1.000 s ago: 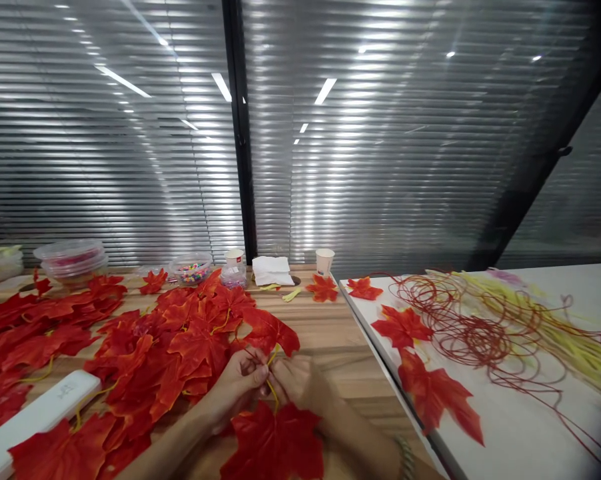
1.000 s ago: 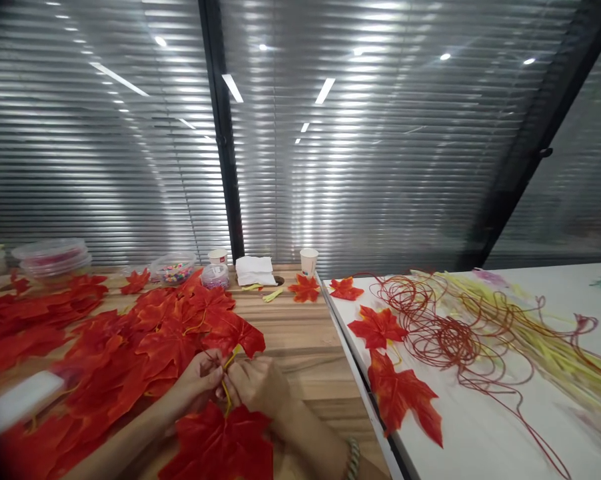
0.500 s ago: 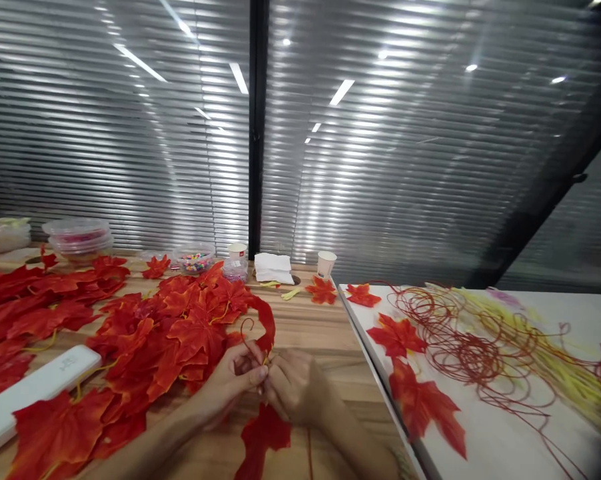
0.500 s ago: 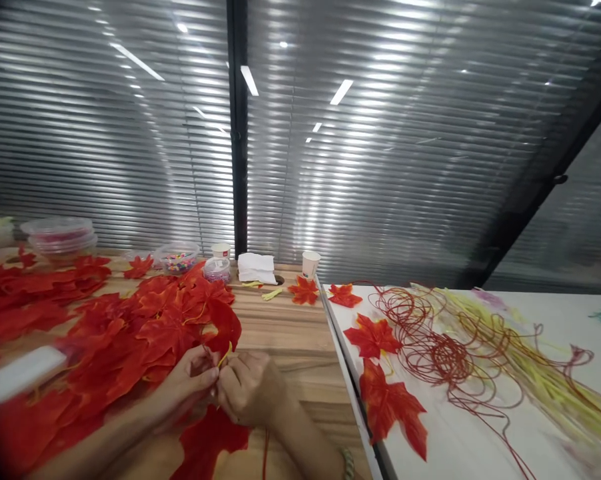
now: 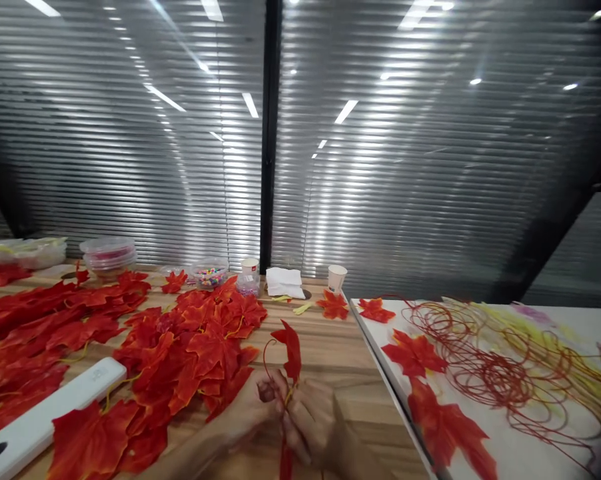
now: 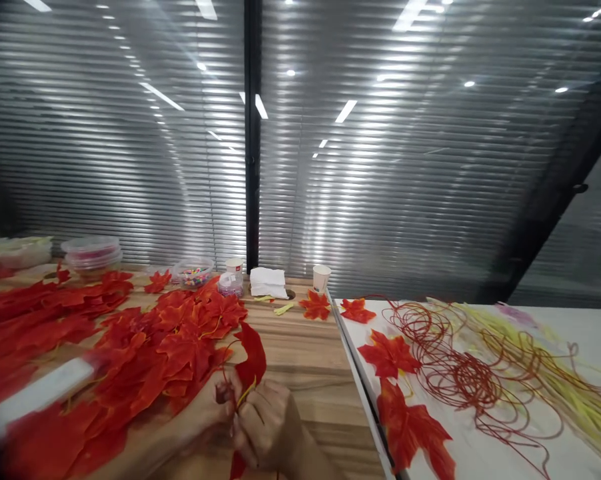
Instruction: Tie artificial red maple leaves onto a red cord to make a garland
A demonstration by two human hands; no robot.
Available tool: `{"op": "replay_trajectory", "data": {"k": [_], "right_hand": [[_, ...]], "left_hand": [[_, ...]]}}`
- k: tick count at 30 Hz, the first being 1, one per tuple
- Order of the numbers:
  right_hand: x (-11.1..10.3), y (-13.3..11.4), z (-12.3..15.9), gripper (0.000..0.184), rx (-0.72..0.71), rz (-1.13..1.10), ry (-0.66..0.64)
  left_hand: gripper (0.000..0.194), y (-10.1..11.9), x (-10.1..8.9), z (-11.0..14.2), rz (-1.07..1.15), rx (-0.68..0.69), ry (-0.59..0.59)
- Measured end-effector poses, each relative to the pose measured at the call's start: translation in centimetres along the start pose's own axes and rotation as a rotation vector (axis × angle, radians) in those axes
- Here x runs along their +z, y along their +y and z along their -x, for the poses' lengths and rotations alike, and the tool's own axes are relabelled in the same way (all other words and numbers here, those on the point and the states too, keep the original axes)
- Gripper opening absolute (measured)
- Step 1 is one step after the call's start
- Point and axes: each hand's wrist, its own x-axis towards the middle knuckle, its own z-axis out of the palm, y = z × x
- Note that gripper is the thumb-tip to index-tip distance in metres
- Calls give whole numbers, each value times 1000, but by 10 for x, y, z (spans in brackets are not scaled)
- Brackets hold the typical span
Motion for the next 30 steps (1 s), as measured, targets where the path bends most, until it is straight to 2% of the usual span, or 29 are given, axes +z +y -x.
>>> {"op": "replay_trajectory", "data": {"k": [6,12,17,20,24,30], "right_hand": [[8,4,3,20,67,42,-42],[11,7,7,21,86,163,-109],[10,2,4,21,195,223,-142],[12,0,1,21,205,236,-140],[16,3,3,20,220,237,-132],[21,5,11,22,312,193,-172]], "left_hand": [[42,-1,-7,-8,65,-53,97],[40,-1,-10,-16,127,-93,112],[40,0,-11,-13,134,-72,166],[40,0,-12,-12,109,-91,201],[35,-3,-16,-13,108,-49,235],[30,-8,-22,-16,64,-39,223]]}}
